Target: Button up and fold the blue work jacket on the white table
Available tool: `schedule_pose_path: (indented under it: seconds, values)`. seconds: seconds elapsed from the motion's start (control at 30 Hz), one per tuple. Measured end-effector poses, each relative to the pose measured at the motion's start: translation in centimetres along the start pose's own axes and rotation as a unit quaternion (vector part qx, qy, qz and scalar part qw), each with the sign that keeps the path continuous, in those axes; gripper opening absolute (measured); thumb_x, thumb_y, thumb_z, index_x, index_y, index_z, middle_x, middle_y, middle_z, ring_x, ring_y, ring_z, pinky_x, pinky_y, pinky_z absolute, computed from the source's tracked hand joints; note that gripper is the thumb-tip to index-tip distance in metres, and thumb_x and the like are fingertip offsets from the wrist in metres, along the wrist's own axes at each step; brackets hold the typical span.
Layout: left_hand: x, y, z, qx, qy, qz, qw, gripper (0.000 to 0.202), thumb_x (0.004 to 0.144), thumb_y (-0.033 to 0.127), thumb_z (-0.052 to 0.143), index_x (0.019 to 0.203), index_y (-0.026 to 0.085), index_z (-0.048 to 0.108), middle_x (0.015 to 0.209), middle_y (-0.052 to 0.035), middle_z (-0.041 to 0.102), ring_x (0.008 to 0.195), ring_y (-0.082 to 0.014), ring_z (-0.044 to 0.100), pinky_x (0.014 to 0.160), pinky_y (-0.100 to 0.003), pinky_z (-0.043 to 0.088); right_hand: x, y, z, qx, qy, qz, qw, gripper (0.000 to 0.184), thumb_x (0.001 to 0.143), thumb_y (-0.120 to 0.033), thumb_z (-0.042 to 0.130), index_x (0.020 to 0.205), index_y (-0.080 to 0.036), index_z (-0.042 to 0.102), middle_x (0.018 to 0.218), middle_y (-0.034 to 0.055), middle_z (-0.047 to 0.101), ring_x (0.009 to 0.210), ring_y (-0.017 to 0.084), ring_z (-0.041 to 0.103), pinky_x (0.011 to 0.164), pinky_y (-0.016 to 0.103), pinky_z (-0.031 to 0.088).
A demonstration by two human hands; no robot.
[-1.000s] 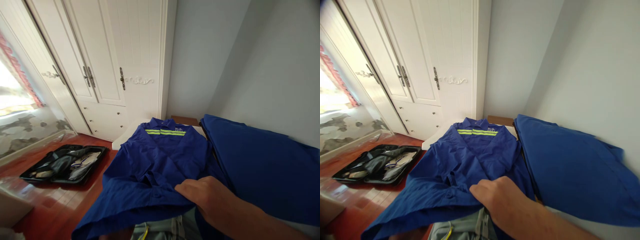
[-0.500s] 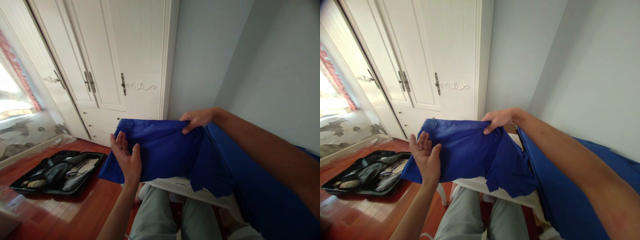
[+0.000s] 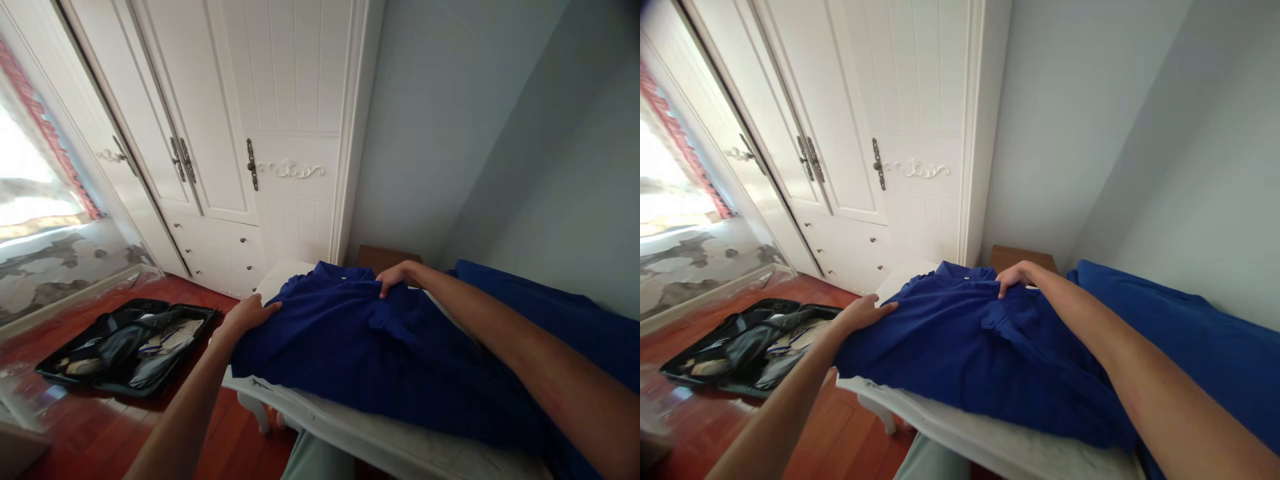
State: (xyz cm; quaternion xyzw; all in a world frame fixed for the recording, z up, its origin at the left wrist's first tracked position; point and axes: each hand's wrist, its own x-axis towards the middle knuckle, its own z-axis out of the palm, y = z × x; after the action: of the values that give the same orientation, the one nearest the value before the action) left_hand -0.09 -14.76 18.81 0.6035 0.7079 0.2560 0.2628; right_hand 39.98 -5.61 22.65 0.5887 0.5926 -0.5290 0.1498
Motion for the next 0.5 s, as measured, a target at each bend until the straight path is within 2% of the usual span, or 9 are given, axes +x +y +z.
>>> schedule_pose_path:
  seconds: [0.03, 0.1, 0.17, 0.2, 0.23, 0.3, 0.37, 0.43, 0.5]
  values:
    - [-0.1, -0.2, 0.1, -0.011, -0.028, -0.006, 1.000, 0.046, 0.061, 0.059, 0.080, 0.067, 0.015, 0.067, 0.087, -0.0229, 0.073, 0.094, -0.0431, 0.068, 0.079, -0.042, 0.050, 0.4, 0.2, 0.1, 0.002, -0.004, -0.007, 1.000, 0.065, 0.060, -0.020, 0.078, 0.120, -0.003, 0.059, 0.102, 0.0092, 0.064, 0.078, 0.010, 0.065, 0.072, 0.015, 0.056]
    - [-0.6, 0.0, -0.2, -0.076, -0.124, -0.024, 0.989, 0.049, 0.062, 0.062, 0.079, 0.068, 0.015, 0.069, 0.080, -0.0169, 0.073, 0.080, -0.0357, 0.070, 0.068, -0.036, 0.050, 0.1, 0.1, -0.2, 0.006, -0.010, -0.034, 0.999, 0.065, 0.060, -0.021, 0.077, 0.120, -0.004, 0.059, 0.108, 0.0100, 0.062, 0.080, 0.010, 0.065, 0.072, 0.014, 0.056]
    - [-1.3, 0.8, -1.0, -0.179, -0.207, -0.039, 0.961, 0.049, 0.061, 0.059, 0.082, 0.077, 0.014, 0.071, 0.079, -0.0129, 0.073, 0.073, -0.0300, 0.069, 0.064, -0.034, 0.050, -1.2, -0.3, -1.2, 0.011, -0.013, -0.073, 0.997, 0.066, 0.061, -0.024, 0.078, 0.121, -0.003, 0.058, 0.115, 0.0106, 0.061, 0.085, 0.010, 0.065, 0.076, 0.012, 0.056]
    - [-1.6, 1.3, -1.4, -0.234, -0.217, -0.037, 0.947, 0.049, 0.059, 0.055, 0.085, 0.082, 0.015, 0.072, 0.081, -0.0114, 0.074, 0.072, -0.0280, 0.068, 0.064, -0.033, 0.051, -2.1, -0.6, -1.9, 0.013, -0.015, -0.098, 0.995, 0.067, 0.063, -0.027, 0.079, 0.121, -0.003, 0.058, 0.117, 0.0112, 0.060, 0.089, 0.010, 0.065, 0.079, 0.012, 0.056]
    - [-1.8, 1.7, -1.9, -0.282, -0.197, -0.026, 0.938, 0.049, 0.057, 0.051, 0.088, 0.085, 0.015, 0.071, 0.082, -0.0096, 0.073, 0.071, -0.0259, 0.067, 0.065, -0.033, 0.052, -2.9, -0.9, -2.7, 0.017, -0.015, -0.123, 0.992, 0.068, 0.065, -0.030, 0.080, 0.123, -0.003, 0.057, 0.120, 0.0118, 0.058, 0.092, 0.011, 0.064, 0.082, 0.013, 0.056]
    - [-1.6, 2.3, -2.4, -0.348, -0.102, 0.011, 0.932, 0.049, 0.056, 0.048, 0.088, 0.089, 0.017, 0.069, 0.081, -0.0053, 0.072, 0.069, -0.0215, 0.065, 0.065, -0.031, 0.052, -3.9, -1.3, -4.3, 0.036, -0.001, -0.167, 0.985, 0.073, 0.068, -0.035, 0.080, 0.128, -0.002, 0.055, 0.123, 0.0136, 0.057, 0.095, 0.013, 0.064, 0.086, 0.017, 0.057]
    - [-0.7, 2.2, -2.1, -0.320, 0.016, 0.044, 0.946, 0.046, 0.064, 0.050, 0.082, 0.092, 0.017, 0.067, 0.081, -0.0033, 0.069, 0.068, -0.0198, 0.063, 0.065, -0.029, 0.050, -3.3, -1.3, -5.5, 0.066, 0.038, -0.183, 0.980, 0.075, 0.070, -0.035, 0.080, 0.133, -0.004, 0.053, 0.124, 0.0144, 0.056, 0.095, 0.013, 0.064, 0.087, 0.018, 0.057]
    - [0.7, 1.8, -0.9, -0.159, 0.086, 0.048, 0.982, 0.042, 0.072, 0.049, 0.073, 0.097, 0.016, 0.066, 0.087, -0.0063, 0.070, 0.078, -0.0239, 0.065, 0.070, -0.031, 0.050, -1.1, -0.9, -5.8, 0.088, 0.073, -0.164, 0.980, 0.072, 0.071, -0.030, 0.079, 0.133, -0.005, 0.053, 0.122, 0.0141, 0.057, 0.091, 0.011, 0.064, 0.084, 0.017, 0.057]
    - [1.9, 1.1, 0.7, 0.056, 0.061, 0.027, 0.996, 0.044, 0.074, 0.045, 0.070, 0.105, 0.014, 0.065, 0.103, -0.0137, 0.071, 0.099, -0.0315, 0.066, 0.083, -0.036, 0.049, 1.8, -0.1, -5.2, 0.090, 0.080, -0.135, 0.984, 0.066, 0.071, -0.023, 0.079, 0.129, -0.003, 0.055, 0.115, 0.0143, 0.060, 0.084, 0.010, 0.063, 0.080, 0.016, 0.057]
